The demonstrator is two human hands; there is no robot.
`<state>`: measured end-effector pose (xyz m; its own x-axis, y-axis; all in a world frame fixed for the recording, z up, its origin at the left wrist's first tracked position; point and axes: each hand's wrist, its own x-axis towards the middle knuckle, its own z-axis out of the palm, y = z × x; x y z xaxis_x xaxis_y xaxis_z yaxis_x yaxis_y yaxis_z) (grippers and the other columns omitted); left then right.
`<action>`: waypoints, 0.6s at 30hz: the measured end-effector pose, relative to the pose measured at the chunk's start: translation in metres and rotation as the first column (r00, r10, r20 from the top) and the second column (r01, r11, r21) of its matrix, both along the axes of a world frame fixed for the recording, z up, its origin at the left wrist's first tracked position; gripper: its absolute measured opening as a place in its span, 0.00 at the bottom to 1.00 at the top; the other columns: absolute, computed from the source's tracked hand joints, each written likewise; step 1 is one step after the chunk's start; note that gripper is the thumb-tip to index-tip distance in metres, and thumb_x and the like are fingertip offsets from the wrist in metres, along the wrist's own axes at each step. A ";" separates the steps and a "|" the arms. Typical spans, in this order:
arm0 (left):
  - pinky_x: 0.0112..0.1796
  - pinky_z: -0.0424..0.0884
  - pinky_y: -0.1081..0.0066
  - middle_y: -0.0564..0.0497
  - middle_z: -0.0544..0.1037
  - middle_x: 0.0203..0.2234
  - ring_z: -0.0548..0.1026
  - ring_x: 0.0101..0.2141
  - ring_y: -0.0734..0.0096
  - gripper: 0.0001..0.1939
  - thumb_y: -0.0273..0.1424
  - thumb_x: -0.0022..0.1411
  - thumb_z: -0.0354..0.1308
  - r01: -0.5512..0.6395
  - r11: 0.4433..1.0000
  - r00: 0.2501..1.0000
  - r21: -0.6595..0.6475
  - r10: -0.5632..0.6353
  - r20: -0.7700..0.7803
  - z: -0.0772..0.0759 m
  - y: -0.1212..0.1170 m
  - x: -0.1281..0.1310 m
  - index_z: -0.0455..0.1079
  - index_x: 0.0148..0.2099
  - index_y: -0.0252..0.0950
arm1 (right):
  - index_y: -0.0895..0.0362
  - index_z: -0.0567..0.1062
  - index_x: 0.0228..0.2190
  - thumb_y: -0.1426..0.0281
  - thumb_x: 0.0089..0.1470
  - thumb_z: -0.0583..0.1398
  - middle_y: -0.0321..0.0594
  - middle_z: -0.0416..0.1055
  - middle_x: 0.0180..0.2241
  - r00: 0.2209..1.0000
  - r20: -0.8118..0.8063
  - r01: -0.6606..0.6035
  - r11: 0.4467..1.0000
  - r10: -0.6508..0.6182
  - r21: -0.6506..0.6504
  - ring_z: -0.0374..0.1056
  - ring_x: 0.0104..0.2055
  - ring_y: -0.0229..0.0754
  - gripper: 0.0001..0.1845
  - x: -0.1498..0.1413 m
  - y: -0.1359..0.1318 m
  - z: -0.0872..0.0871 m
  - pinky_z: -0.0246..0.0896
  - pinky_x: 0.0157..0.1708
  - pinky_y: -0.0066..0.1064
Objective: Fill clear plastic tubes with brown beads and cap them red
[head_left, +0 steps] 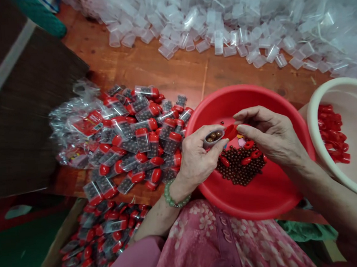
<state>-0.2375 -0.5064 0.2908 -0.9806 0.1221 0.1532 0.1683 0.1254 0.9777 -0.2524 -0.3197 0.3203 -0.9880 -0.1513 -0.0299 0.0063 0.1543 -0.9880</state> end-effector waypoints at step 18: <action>0.41 0.83 0.70 0.50 0.86 0.36 0.85 0.36 0.67 0.07 0.30 0.61 0.67 -0.026 0.989 0.994 0.148 0.010 0.110 -0.001 -0.006 -0.003 0.77 0.42 0.35 | 0.47 0.80 0.53 0.60 0.61 0.67 0.40 0.77 0.52 1.000 -0.006 -0.027 1.000 0.027 -0.009 0.72 0.56 0.40 0.19 0.004 -0.019 -0.020 0.67 0.62 0.37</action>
